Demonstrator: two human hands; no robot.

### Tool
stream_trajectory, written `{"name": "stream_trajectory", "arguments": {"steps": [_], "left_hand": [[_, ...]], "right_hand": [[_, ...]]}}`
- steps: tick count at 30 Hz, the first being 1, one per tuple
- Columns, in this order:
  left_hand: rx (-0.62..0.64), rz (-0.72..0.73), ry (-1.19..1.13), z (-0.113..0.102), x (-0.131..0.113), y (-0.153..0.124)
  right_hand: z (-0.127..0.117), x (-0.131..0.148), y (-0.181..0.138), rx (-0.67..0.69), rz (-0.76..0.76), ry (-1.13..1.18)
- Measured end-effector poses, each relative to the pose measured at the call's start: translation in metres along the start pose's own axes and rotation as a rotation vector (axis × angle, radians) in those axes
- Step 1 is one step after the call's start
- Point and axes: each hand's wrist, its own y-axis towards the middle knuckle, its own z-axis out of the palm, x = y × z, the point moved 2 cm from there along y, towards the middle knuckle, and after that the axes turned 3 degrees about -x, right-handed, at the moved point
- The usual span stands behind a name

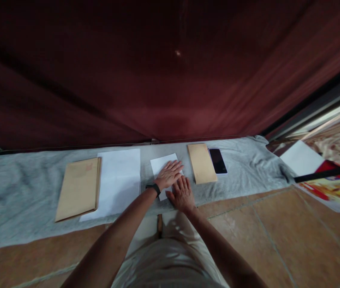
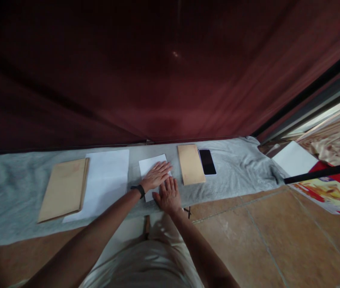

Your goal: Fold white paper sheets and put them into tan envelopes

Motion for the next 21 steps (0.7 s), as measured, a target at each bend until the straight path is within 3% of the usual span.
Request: {"name": "stream_trajectory", "arguments": {"steps": [8, 14, 21], "left_hand": [[-0.065, -0.099, 0.055, 0.0, 0.016, 0.003], [-0.133, -0.233, 0.076, -0.002, 0.023, -0.012], [-0.118, -0.265, 0.08, -0.007, 0.018, -0.034]], "right_hand": [[-0.003, 0.001, 0.001, 0.008, 0.016, 0.009], [-0.003, -0.001, 0.0, 0.012, 0.01, 0.024], [-0.002, -0.002, -0.003, 0.007, 0.007, 0.022]]}}
